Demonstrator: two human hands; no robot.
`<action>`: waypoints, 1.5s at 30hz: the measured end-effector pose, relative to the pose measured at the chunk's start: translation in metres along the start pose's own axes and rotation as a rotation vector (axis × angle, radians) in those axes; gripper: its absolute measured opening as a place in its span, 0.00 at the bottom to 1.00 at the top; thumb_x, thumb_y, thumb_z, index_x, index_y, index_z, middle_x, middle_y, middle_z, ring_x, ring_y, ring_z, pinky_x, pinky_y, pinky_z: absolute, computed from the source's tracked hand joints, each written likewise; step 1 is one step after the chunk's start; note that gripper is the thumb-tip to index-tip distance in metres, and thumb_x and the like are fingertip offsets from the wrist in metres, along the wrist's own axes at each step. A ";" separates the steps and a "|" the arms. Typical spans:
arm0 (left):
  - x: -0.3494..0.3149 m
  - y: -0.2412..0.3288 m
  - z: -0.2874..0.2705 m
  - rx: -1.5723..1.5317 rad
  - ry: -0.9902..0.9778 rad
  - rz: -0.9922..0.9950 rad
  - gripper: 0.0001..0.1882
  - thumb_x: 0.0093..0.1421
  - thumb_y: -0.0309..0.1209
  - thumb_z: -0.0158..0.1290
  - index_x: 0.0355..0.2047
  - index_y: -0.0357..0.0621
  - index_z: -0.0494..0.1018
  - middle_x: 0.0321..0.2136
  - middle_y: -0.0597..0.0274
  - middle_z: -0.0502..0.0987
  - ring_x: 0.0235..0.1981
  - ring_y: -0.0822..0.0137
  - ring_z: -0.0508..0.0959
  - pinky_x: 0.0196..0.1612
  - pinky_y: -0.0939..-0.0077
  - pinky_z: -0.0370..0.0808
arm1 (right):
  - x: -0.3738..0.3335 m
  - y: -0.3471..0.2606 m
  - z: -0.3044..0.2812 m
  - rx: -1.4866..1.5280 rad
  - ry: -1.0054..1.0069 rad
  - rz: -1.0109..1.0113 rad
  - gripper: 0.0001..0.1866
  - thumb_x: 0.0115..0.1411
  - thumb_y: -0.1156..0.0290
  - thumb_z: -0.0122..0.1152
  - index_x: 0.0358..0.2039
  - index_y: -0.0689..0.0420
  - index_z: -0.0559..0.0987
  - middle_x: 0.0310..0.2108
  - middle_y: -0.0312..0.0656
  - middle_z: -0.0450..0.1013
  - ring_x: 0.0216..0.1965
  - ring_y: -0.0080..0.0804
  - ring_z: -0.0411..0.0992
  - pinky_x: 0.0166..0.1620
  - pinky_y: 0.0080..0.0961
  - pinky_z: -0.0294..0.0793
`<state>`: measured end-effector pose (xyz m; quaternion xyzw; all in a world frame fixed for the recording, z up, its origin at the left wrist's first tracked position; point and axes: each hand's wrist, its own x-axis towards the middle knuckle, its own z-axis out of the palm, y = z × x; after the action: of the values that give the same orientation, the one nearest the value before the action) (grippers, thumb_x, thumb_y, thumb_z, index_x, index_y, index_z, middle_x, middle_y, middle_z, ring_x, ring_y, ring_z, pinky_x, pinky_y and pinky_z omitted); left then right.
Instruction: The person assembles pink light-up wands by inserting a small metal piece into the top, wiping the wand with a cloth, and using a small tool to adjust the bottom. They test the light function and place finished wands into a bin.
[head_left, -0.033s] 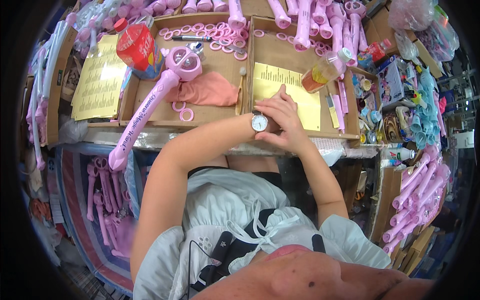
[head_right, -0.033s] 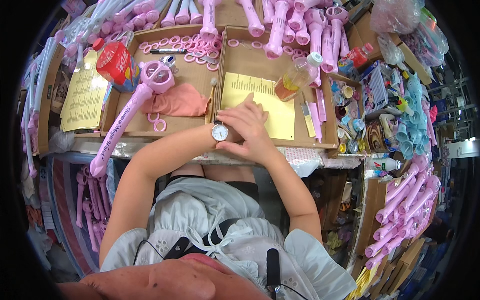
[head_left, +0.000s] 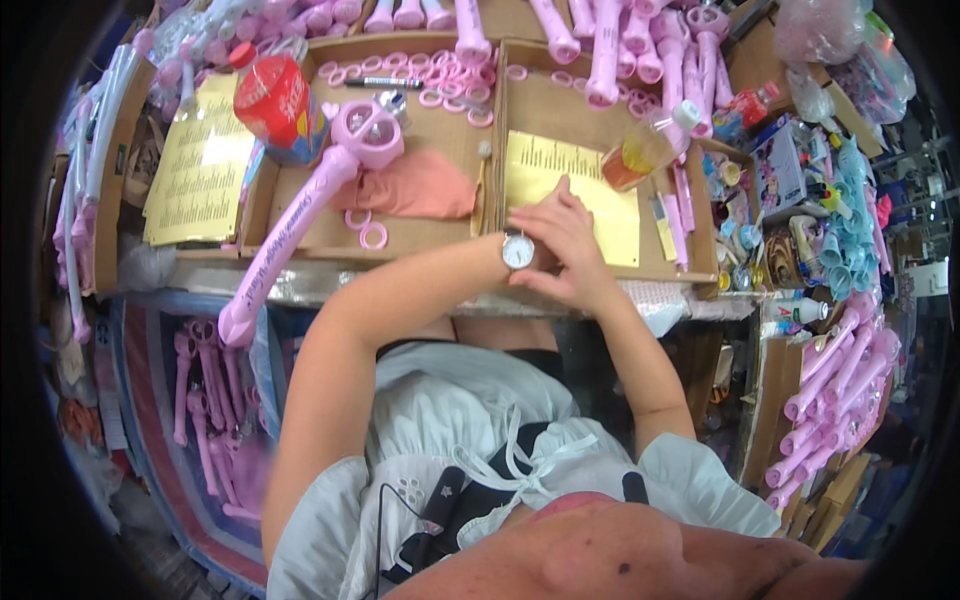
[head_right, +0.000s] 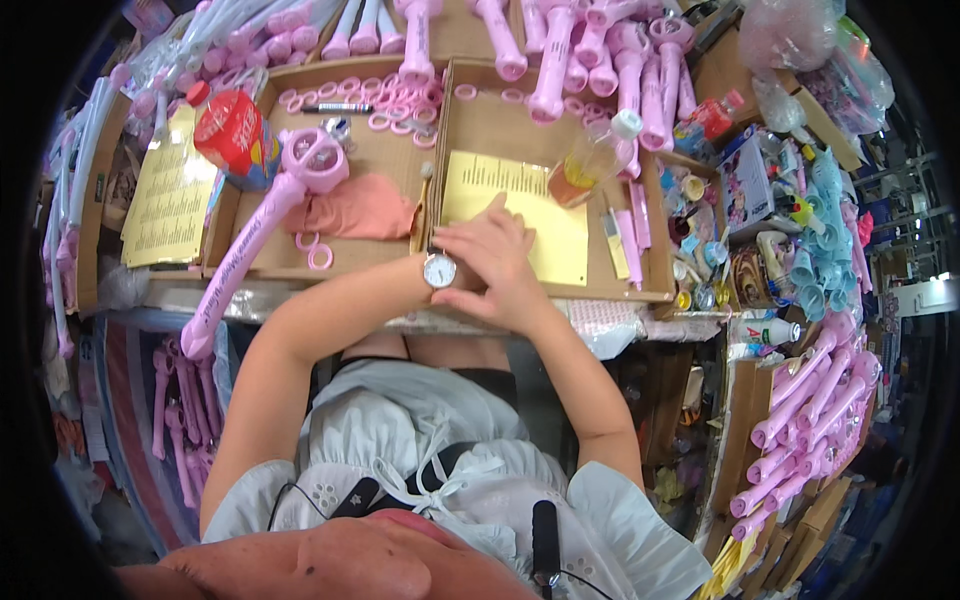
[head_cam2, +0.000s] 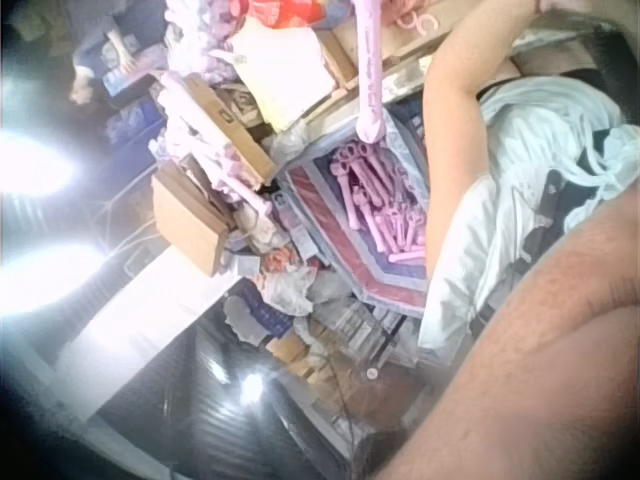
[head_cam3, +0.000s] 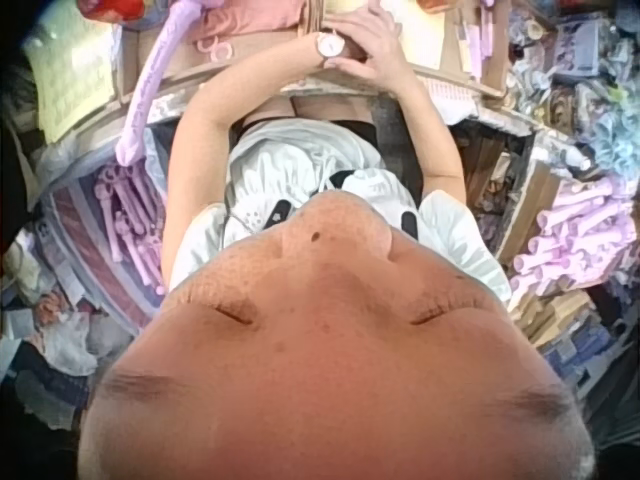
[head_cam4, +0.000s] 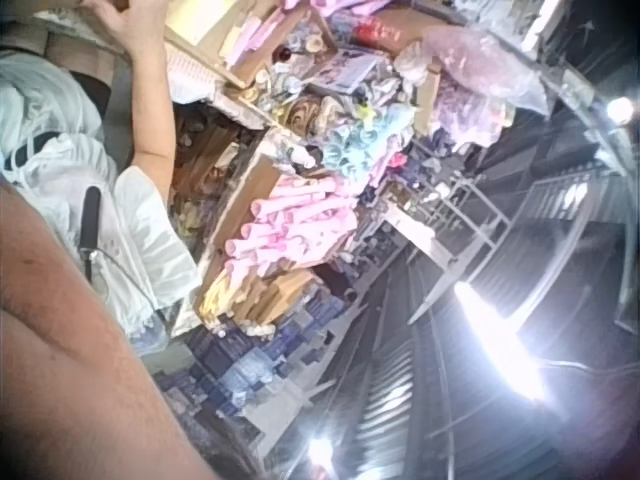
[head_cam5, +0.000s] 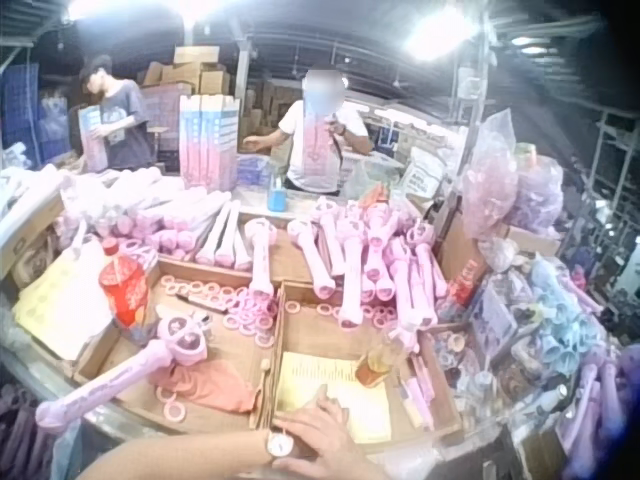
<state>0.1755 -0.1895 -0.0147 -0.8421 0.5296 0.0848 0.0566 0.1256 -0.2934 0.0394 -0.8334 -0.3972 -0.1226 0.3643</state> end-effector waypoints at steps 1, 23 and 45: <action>0.001 -0.002 -0.001 -0.004 0.004 -0.006 0.23 0.51 0.45 0.54 0.44 0.47 0.70 0.42 0.50 0.70 0.48 0.59 0.69 0.49 0.60 0.65 | 0.000 0.000 -0.001 -0.021 0.010 -0.003 0.30 0.44 0.55 0.68 0.46 0.57 0.75 0.45 0.41 0.72 0.50 0.39 0.67 0.59 0.44 0.53; 0.002 -0.039 -0.044 -0.254 -0.064 -0.434 0.61 0.35 0.73 0.53 0.65 0.57 0.47 0.64 0.36 0.42 0.62 0.28 0.44 0.60 0.39 0.49 | 0.005 0.104 -0.040 -0.159 0.786 0.739 0.47 0.41 0.56 0.72 0.56 0.65 0.58 0.50 0.56 0.64 0.53 0.47 0.65 0.53 0.38 0.65; -0.004 -0.079 -0.034 -0.075 -0.018 -0.309 0.49 0.41 0.71 0.49 0.57 0.52 0.63 0.47 0.46 0.73 0.48 0.53 0.74 0.59 0.46 0.52 | 0.026 -0.114 -0.082 1.200 -0.488 -0.448 0.13 0.58 0.64 0.60 0.35 0.61 0.79 0.32 0.43 0.75 0.35 0.39 0.72 0.39 0.32 0.69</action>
<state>0.2476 -0.1586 0.0201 -0.9142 0.3899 0.1023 0.0425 0.0643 -0.2884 0.1679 -0.3888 -0.6300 0.2376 0.6288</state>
